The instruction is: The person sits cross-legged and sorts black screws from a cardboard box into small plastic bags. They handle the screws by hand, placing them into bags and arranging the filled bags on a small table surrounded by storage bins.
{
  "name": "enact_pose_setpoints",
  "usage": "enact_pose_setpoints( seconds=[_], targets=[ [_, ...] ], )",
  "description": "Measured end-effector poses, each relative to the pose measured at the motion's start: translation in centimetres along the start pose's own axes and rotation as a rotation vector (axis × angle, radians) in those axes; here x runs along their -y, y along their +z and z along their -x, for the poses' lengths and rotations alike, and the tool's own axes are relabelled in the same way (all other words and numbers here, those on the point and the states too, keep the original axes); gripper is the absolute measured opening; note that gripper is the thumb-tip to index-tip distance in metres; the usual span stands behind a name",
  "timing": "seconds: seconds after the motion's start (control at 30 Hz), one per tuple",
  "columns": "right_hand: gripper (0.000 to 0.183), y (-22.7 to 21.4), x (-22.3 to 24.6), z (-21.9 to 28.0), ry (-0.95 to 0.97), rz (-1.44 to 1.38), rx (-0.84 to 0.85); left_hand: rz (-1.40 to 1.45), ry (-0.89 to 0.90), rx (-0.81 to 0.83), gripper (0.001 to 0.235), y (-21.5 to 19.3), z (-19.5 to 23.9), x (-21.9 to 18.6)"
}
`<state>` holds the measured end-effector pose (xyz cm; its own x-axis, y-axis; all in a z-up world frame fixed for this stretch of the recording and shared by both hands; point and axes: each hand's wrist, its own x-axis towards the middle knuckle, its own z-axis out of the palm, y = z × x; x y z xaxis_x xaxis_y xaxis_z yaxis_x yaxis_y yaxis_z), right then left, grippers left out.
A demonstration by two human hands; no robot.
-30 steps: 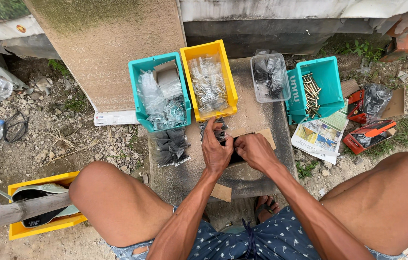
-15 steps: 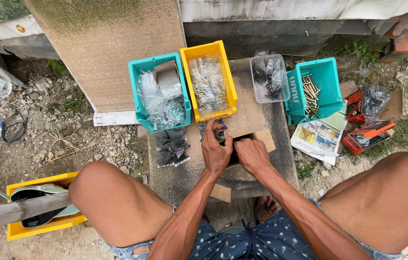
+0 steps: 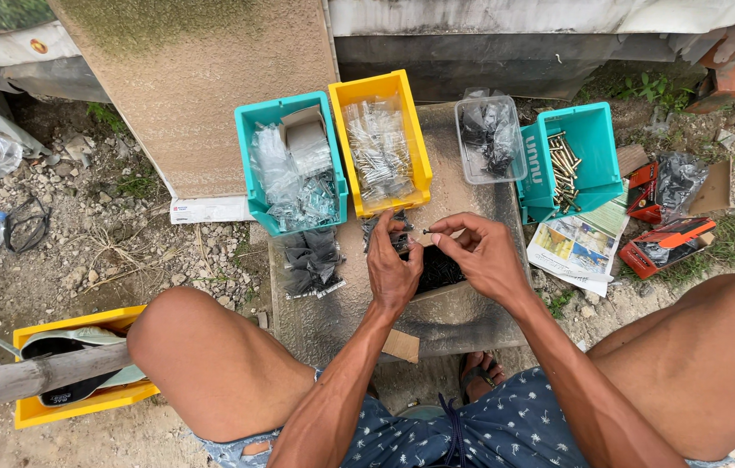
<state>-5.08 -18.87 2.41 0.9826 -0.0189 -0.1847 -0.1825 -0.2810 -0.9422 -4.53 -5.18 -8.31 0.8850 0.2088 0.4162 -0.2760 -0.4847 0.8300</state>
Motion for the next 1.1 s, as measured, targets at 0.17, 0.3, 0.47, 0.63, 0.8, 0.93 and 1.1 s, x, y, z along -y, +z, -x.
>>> enact_pose_setpoints(
  seconds=[0.17,0.3,0.47,0.63,0.8,0.93,1.1],
  targets=[
    [0.019,0.3,1.3,-0.1,-0.009,0.032,0.069,-0.004,0.013,0.006,0.06,0.1,0.1,0.2],
    [0.017,-0.2,-0.2,-0.5,0.027,0.108,-0.01,-0.004,0.01,0.014,0.059,0.0,0.1,0.3],
    [0.016,1.2,-3.7,-0.1,0.076,0.699,0.23,-0.019,0.048,0.06,0.057,0.0,-0.1,0.5],
    [0.009,3.0,-11.5,-1.7,-0.148,1.238,0.341,-0.016,0.061,0.105,0.054,-0.2,-0.2,0.6],
    [0.012,3.2,-13.7,-3.1,-0.263,1.131,0.408,-0.018,0.066,0.094,0.051,-0.5,-0.6,0.1],
    [0.018,2.8,-12.2,-3.4,-0.221,1.093,0.446,-0.057,0.082,0.094,0.053,-0.3,-0.6,0.2],
    [0.012,2.4,-9.7,-3.1,-0.157,1.08,0.447,-0.119,0.087,0.087,0.057,-0.2,-0.5,-0.2]
  ],
)
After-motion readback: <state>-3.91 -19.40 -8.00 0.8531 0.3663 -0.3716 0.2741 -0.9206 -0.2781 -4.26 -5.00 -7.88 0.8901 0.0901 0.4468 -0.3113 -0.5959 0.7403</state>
